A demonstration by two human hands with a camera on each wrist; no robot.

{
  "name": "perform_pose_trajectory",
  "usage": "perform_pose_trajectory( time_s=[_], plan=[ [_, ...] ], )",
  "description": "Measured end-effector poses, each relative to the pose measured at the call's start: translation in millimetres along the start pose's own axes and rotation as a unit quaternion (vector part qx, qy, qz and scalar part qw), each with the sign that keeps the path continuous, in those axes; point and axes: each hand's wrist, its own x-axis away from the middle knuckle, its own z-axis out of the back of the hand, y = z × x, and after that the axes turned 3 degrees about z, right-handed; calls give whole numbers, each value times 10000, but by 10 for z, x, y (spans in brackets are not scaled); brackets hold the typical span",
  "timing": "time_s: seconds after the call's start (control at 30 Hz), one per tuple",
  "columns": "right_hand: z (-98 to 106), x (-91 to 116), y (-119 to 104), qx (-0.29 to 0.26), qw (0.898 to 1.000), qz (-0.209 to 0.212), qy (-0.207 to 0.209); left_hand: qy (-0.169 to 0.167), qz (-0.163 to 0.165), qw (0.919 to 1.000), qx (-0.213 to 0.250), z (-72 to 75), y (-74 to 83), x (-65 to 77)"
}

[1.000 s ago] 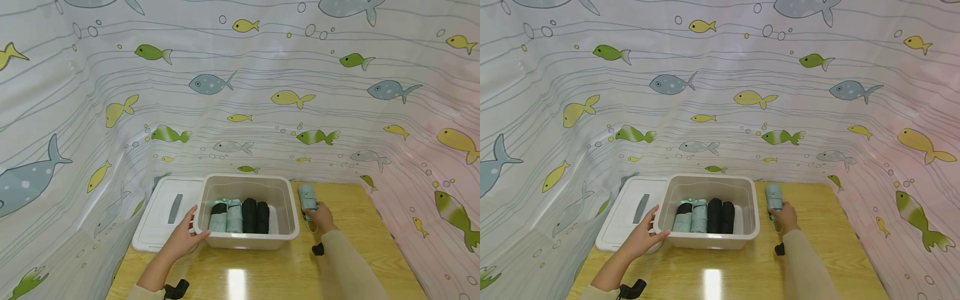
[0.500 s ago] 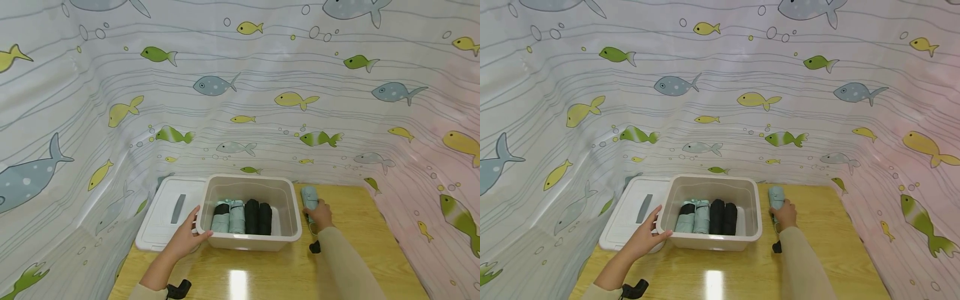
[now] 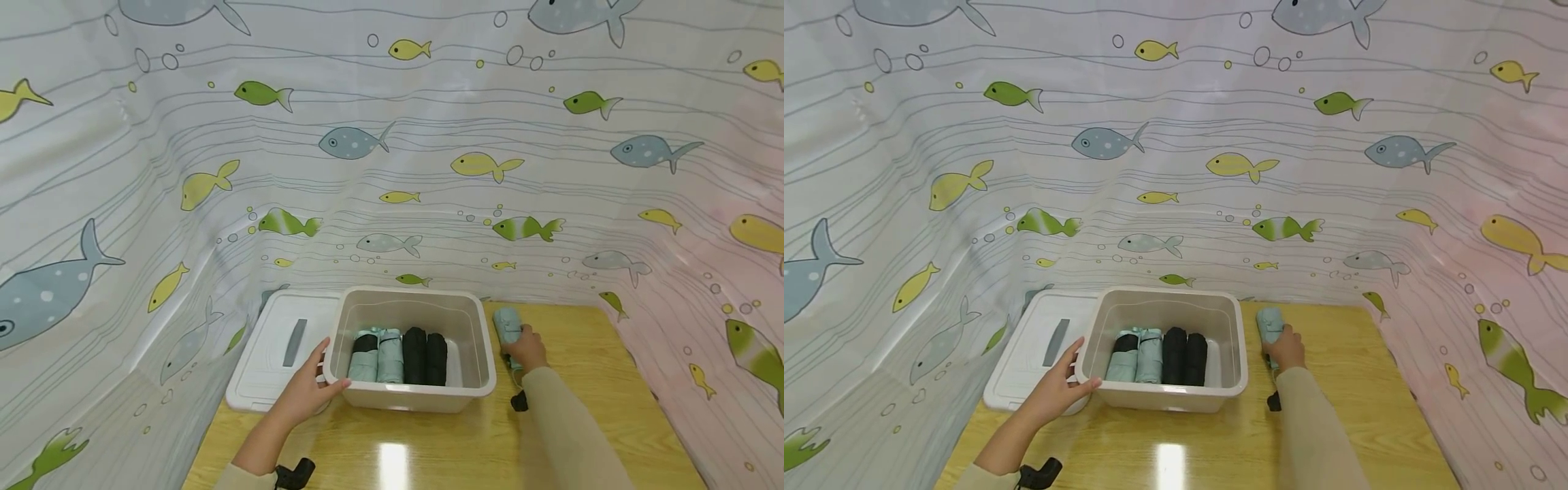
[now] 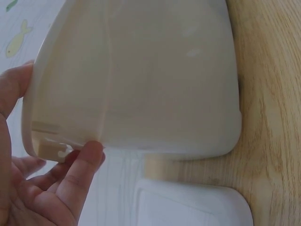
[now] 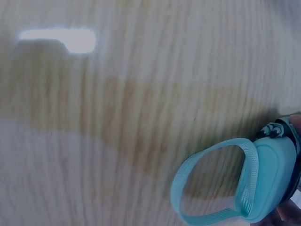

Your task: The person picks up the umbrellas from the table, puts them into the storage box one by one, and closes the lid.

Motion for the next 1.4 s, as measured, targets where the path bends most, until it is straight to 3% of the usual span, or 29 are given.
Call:
perform_pose_trajectory(
  time_s=[0.3, 0.4, 0.5, 0.63, 0.8, 1.0, 1.07, 1.23, 1.4],
  plan=[
    [55, 47, 88, 206, 9995, -143, -167, -42, -71, 9999, 70, -5, -8, -27],
    [71, 77, 152, -349, 9986, -285, -281, -66, -50, 10000, 54, -12, -21, -29],
    [98, 136, 174, -1168, 9912, -438, -442, -85, -37, 9999, 58, -9, -29, -32],
    [146, 206, 183, -2185, 9721, -547, -648, -89, -50, 9999, 59, -1, -20, -30],
    [186, 211, 223, -3022, 9449, -901, -877, -72, -81, 9999, 49, 15, -8, -26],
    [259, 222, 230, -4394, 8808, -1417, -1047, -70, -74, 9999, 12, 9, -15, -36],
    [293, 234, 216, -4638, 8665, -1545, -1013, -59, -70, 10000, 19, 7, -11, -33],
    [395, 283, 145, -4769, 8578, -1546, -1131, -40, -60, 10000, 41, 2, 0, -35],
    [520, 346, 45, -5064, 8393, -1300, -1493, -34, -53, 10000, 13, 1, -9, -43]
  ],
)
